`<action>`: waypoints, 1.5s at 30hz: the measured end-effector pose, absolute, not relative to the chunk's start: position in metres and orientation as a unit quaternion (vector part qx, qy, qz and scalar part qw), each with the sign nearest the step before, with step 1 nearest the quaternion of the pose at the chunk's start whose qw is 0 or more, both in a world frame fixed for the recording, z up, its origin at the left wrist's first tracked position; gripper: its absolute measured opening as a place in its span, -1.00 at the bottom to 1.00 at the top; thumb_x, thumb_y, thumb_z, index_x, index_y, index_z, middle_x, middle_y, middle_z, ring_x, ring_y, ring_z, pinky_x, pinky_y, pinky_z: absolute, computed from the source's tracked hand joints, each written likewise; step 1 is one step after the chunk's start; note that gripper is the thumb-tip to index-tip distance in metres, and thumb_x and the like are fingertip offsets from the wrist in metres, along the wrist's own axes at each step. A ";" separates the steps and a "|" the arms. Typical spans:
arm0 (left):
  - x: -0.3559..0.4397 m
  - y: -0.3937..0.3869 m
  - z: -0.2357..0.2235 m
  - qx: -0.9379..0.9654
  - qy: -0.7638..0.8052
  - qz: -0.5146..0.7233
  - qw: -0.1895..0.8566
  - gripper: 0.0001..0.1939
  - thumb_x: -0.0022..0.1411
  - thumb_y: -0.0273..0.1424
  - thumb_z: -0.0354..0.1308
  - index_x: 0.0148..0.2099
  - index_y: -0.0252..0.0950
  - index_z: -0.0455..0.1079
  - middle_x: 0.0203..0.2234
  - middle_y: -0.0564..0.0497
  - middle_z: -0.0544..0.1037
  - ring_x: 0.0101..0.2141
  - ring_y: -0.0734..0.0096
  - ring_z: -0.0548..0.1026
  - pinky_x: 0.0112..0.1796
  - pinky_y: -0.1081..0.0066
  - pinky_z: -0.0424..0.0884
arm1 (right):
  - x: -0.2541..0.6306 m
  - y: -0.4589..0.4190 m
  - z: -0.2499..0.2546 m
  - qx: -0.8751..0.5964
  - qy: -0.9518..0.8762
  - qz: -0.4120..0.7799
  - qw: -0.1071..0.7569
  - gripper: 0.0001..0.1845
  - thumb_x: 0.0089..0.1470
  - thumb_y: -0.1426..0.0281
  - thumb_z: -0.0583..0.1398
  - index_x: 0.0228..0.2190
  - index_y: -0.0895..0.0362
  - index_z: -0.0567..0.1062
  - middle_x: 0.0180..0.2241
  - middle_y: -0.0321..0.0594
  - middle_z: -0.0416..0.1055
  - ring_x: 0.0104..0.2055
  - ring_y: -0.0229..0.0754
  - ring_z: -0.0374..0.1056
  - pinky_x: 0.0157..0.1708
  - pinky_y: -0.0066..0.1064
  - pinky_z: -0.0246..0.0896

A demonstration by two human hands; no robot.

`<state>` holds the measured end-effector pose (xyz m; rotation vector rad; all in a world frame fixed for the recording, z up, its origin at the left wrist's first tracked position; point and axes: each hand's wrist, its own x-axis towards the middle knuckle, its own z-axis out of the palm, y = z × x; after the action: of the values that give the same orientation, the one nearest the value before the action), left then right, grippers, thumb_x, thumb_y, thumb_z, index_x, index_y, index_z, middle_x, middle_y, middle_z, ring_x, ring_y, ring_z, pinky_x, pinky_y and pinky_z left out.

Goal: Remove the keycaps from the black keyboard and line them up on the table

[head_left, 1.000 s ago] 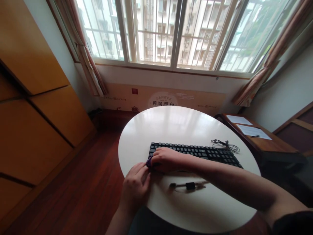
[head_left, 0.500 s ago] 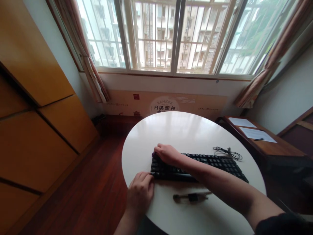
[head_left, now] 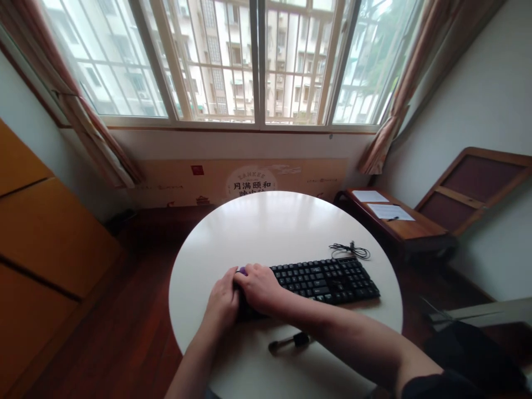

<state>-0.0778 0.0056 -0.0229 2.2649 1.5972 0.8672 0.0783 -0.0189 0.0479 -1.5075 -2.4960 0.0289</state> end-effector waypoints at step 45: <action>-0.078 0.013 -0.029 0.760 0.557 0.315 0.114 -0.49 0.31 -0.33 -0.19 0.18 -0.33 0.37 0.12 -0.12 0.46 0.13 0.10 0.38 0.20 0.06 0.27 | 0.359 -0.103 0.045 -0.846 -0.527 -0.049 0.067 -0.62 0.35 0.32 0.00 0.04 0.02 0.53 -0.17 -0.12 0.45 -0.35 -0.23 0.42 -0.39 -0.44 0.14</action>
<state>-0.0782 0.0132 -0.0288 2.2294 1.6319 0.9233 0.3591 -0.1027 0.0445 -2.5494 -1.5903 -0.1490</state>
